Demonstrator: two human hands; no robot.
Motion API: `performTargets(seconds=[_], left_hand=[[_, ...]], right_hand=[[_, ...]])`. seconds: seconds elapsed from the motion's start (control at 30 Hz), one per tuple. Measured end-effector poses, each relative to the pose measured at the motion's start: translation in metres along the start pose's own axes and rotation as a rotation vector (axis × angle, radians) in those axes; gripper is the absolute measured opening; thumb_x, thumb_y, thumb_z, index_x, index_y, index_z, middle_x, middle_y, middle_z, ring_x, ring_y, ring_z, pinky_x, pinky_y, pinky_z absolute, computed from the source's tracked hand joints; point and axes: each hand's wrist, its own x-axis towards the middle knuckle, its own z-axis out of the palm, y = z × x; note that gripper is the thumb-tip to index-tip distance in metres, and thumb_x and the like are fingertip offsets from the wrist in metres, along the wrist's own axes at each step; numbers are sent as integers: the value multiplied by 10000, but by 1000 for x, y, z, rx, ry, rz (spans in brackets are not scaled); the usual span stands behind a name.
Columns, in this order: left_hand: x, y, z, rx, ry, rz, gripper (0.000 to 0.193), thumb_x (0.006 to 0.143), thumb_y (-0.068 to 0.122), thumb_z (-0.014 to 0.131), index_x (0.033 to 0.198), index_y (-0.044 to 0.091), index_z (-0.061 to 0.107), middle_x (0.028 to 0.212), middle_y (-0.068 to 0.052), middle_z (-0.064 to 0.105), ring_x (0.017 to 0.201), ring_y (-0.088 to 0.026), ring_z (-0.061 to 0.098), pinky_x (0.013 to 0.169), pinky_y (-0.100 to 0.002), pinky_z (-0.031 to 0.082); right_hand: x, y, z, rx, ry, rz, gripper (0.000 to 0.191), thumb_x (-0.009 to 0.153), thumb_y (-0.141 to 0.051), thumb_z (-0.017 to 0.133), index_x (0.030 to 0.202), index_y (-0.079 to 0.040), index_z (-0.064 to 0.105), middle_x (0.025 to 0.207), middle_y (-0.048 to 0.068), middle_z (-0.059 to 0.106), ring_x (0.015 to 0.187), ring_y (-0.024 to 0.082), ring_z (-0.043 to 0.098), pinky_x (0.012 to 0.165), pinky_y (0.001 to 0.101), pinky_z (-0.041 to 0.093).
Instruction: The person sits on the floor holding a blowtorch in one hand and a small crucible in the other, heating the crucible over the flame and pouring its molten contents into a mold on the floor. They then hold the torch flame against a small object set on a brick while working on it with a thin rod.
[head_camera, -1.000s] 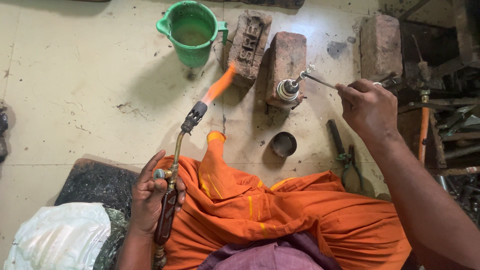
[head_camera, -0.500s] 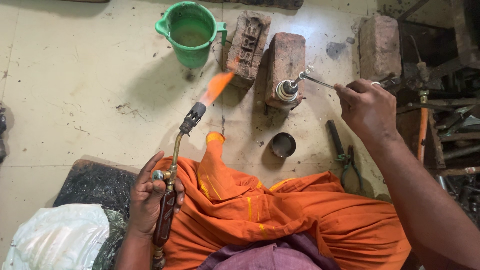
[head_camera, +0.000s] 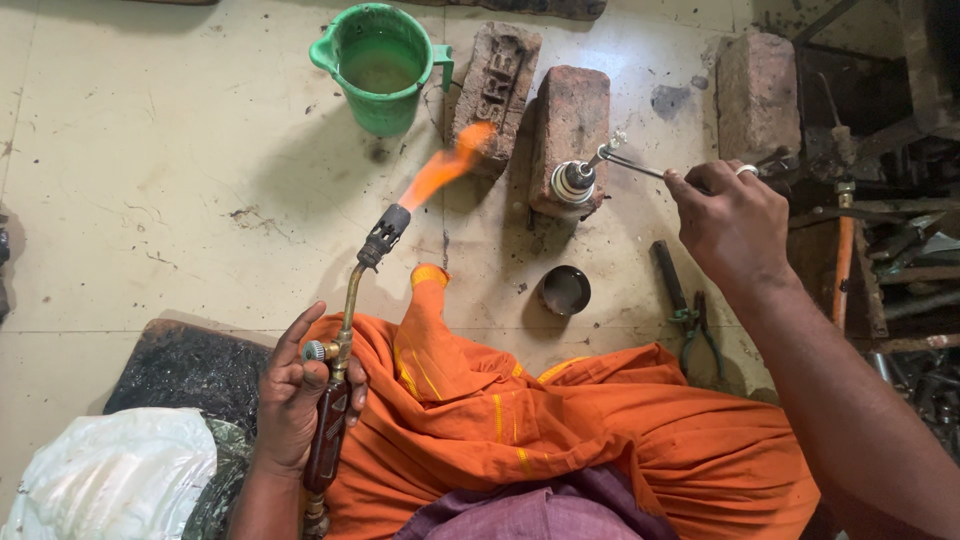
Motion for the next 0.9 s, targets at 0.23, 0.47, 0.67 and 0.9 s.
performTargets(seconds=[0.23, 0.47, 0.67, 0.9], left_hand=[[0, 0, -1, 10, 2, -1, 920, 830, 432, 767, 1578, 67, 375, 807, -149, 693, 613, -203, 692, 433, -278, 552], [-1, 1, -1, -4, -6, 1, 922, 834, 427, 771, 1581, 69, 366, 813, -152, 691, 621, -208, 690, 440, -278, 548], [-1, 1, 0, -17, -18, 2, 917, 840, 418, 773, 1584, 71, 362, 827, -153, 691, 628, -211, 688, 451, -280, 552], [0, 2, -1, -20, -18, 0, 915, 843, 420, 768, 1588, 75, 366, 833, -152, 691, 634, -211, 691, 450, -280, 555]], right_hand=[[-2, 1, 5, -31, -2, -17, 178, 1040, -127, 705, 1147, -207, 822, 993, 17, 738, 822, 158, 691, 682, 301, 563], [-2, 0, 5, -2, 23, -20, 166, 1055, -114, 703, 1134, -198, 823, 979, 13, 730, 812, 168, 680, 699, 323, 555], [-3, 2, 5, -24, 39, -43, 233, 987, -69, 703, 1137, -198, 826, 1018, 15, 725, 873, 182, 691, 748, 330, 564], [0, 2, 6, -5, 53, -40, 203, 1010, -77, 718, 1137, -194, 826, 1030, 20, 729, 872, 180, 690, 740, 327, 557]])
